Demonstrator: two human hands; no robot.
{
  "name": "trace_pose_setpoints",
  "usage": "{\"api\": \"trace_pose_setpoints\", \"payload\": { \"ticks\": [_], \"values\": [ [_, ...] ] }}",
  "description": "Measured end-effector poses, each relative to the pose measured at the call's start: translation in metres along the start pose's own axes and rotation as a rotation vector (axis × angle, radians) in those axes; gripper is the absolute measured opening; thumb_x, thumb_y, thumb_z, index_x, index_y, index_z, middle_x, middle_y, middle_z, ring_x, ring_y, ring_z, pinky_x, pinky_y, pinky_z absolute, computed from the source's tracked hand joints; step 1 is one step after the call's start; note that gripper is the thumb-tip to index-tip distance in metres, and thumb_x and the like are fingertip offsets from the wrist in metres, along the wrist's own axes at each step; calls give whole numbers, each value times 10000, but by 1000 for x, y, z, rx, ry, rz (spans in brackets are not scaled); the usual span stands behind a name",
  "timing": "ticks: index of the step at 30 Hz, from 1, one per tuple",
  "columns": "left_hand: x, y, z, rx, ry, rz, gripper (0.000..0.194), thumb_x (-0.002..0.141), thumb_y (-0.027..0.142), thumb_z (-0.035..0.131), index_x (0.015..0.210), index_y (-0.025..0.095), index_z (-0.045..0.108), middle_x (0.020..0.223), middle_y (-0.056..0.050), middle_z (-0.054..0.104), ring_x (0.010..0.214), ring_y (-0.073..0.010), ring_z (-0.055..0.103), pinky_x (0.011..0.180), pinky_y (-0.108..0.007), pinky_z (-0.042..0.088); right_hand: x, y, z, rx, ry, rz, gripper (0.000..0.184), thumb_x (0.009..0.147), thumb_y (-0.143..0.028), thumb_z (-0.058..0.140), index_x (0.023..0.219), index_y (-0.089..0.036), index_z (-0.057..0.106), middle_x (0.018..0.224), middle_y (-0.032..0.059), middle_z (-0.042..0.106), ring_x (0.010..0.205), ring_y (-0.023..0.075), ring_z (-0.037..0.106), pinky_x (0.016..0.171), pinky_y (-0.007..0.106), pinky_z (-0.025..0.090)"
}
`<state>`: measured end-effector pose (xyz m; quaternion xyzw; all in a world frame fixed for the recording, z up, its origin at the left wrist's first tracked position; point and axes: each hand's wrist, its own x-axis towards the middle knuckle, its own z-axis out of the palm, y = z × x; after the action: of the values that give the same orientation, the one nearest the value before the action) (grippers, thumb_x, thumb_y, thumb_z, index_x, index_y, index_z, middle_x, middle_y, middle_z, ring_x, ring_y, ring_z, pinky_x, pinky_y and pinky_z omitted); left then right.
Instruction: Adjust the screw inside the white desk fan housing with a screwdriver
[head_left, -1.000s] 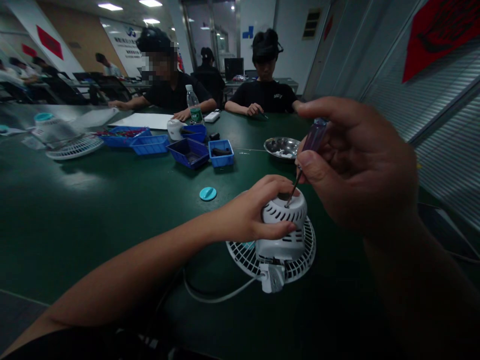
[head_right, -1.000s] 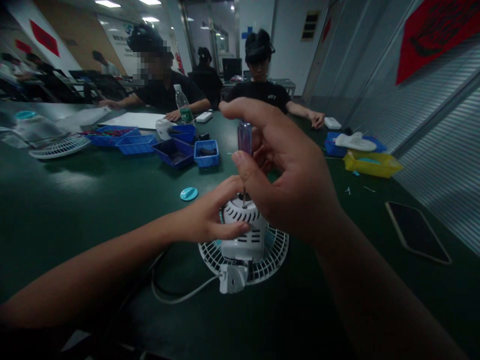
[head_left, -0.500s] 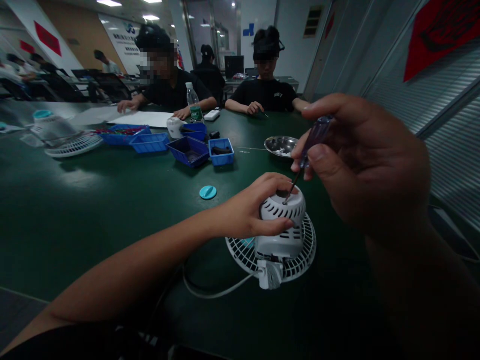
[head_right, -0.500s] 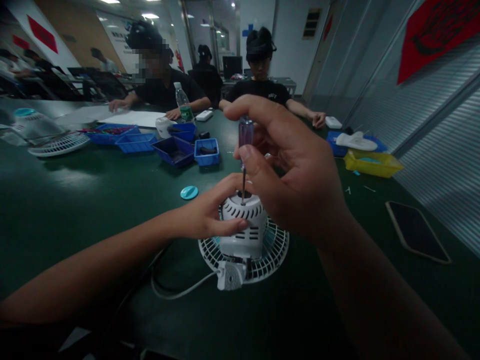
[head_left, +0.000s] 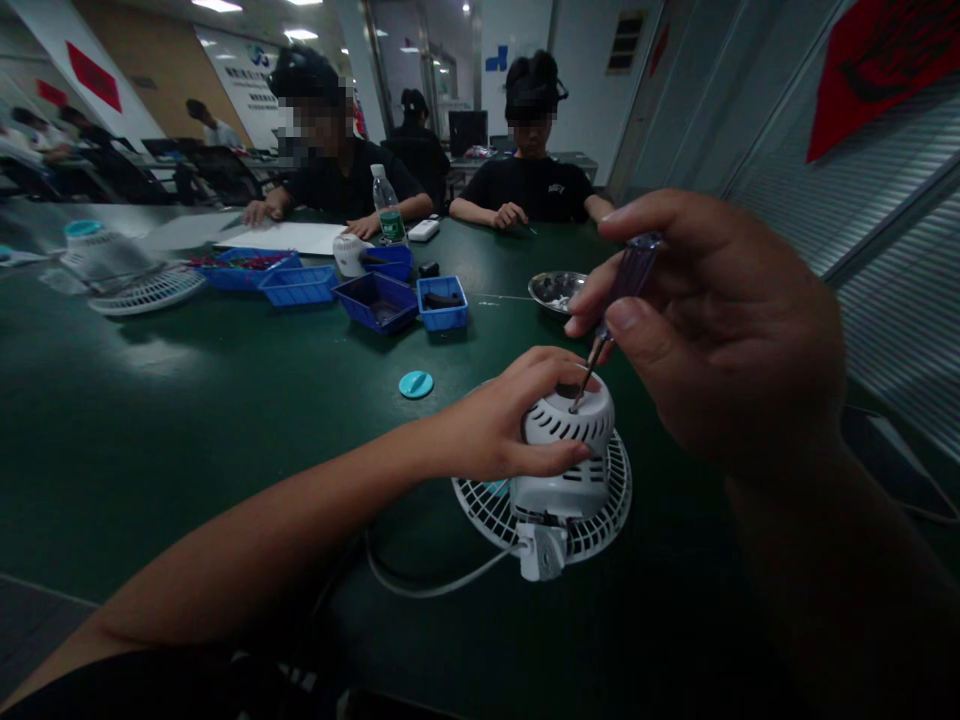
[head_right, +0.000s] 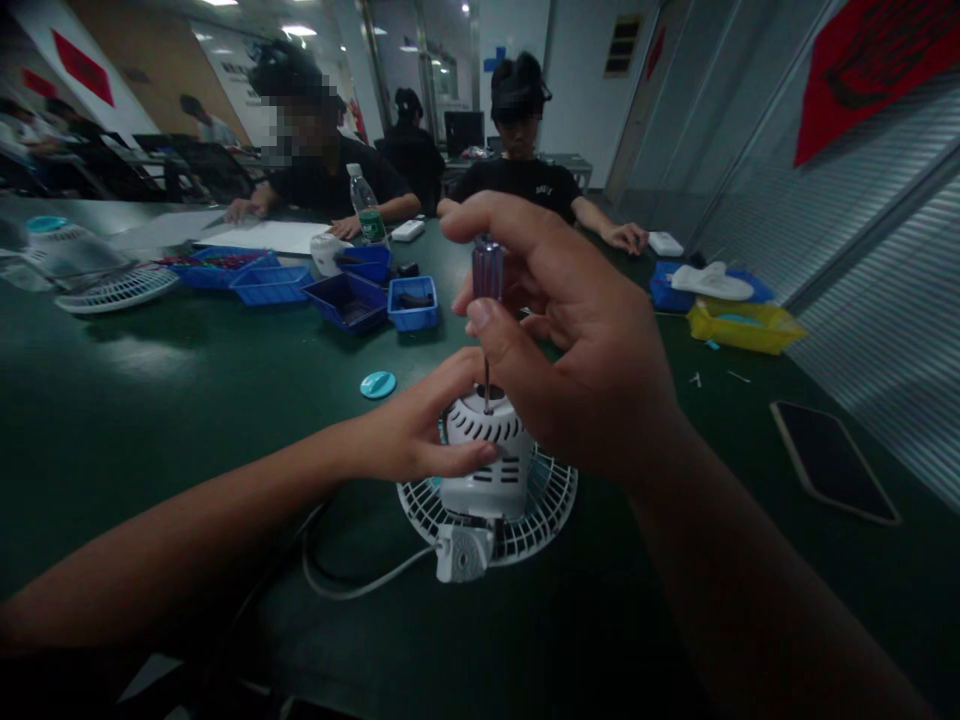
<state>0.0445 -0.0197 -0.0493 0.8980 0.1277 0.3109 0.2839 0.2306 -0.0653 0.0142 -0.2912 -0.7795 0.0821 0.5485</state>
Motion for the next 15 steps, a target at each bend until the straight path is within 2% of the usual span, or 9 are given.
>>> {"api": "trace_pose_setpoints", "payload": {
  "ticks": [2,5,8,12,15],
  "values": [
    [-1,-1,0,-1,-1,3,504,909,526,704,1277,210,568,1379,-159,612,1413,-330,516,1237,-562,445,0,-1,-1,-31,-25,5,408,910,-159,647,1296,-287,667,993,-6,729,799,128,699,658,296,591],
    [-2,-2,1,-1,-4,11,533,928,506,703,1322,178,555,1422,-190,571,1452,-325,498,1275,-561,405,0,-3,-3,-97,-24,-15,379,904,-184,699,1274,-269,691,1178,11,743,785,106,671,632,282,545],
    [-2,-2,1,0,-2,10,547,933,508,697,1335,166,551,1448,-201,550,1449,-324,507,1271,-557,413,0,-4,-4,-113,-32,-72,363,893,-166,721,1241,-265,700,1306,-9,733,795,86,658,631,262,522],
    [-2,-2,1,3,3,5,554,918,533,699,1324,181,563,1395,-181,588,1411,-333,536,1249,-566,440,2,-5,-4,-144,-21,-135,366,887,-152,738,1226,-286,699,1285,-47,747,794,76,644,661,247,556],
    [-1,-2,1,1,5,-1,551,913,534,703,1321,189,565,1394,-181,595,1395,-340,543,1234,-574,453,3,-4,-4,-170,-29,-168,350,886,-161,751,1217,-261,698,1249,-40,755,782,64,631,654,224,556]
  ]
}}
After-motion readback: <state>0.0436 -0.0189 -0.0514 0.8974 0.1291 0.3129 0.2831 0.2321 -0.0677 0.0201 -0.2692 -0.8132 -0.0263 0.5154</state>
